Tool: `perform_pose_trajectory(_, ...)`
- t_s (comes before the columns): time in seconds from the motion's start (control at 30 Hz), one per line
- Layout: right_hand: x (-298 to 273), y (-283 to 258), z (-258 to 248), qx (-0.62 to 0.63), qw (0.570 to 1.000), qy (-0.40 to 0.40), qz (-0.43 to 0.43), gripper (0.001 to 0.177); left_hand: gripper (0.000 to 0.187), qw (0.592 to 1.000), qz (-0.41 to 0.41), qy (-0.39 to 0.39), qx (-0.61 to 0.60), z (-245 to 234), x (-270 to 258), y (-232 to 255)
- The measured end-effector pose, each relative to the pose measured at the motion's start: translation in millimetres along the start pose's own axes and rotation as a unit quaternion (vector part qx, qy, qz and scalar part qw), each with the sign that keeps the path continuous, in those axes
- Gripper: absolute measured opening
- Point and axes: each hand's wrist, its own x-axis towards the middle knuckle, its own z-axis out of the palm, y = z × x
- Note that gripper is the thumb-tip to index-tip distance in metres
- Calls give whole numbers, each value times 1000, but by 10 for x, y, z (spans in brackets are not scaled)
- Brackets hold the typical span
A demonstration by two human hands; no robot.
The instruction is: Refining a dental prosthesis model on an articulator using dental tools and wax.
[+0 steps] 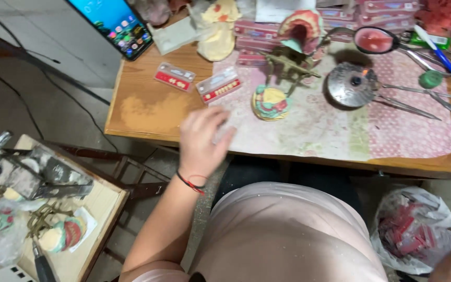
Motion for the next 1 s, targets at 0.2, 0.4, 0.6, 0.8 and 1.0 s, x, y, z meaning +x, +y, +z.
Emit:
perform_pose_trajectory(0.2, 1592, -2750, -50, -76, 988, 31, -128, 79, 12, 985, -35, 82, 147, -418, 202, -393)
perform_pose_trajectory(0.4, 2179, -4540, 448, 114, 928, 18, -354, 68, 34, 973, -8, -22, 230, -35, 434, -385)
perform_pose_trajectory(0.6, 2438, -4970, 638, 100, 934, 5, -342, 60, 35, 976, -51, -69, 202, -306, 364, -281)
perform_pose_trajectory(0.8, 2464, -5047, 848, 81, 950, -13, -303, 58, 37, 972, -59, -106, 200, -453, 298, -286)
perform_pose_trajectory(1.0, 2456, -5012, 937, 73, 954, -22, -292, 59, 16, 980, 31, -35, 193, -229, 428, -389)
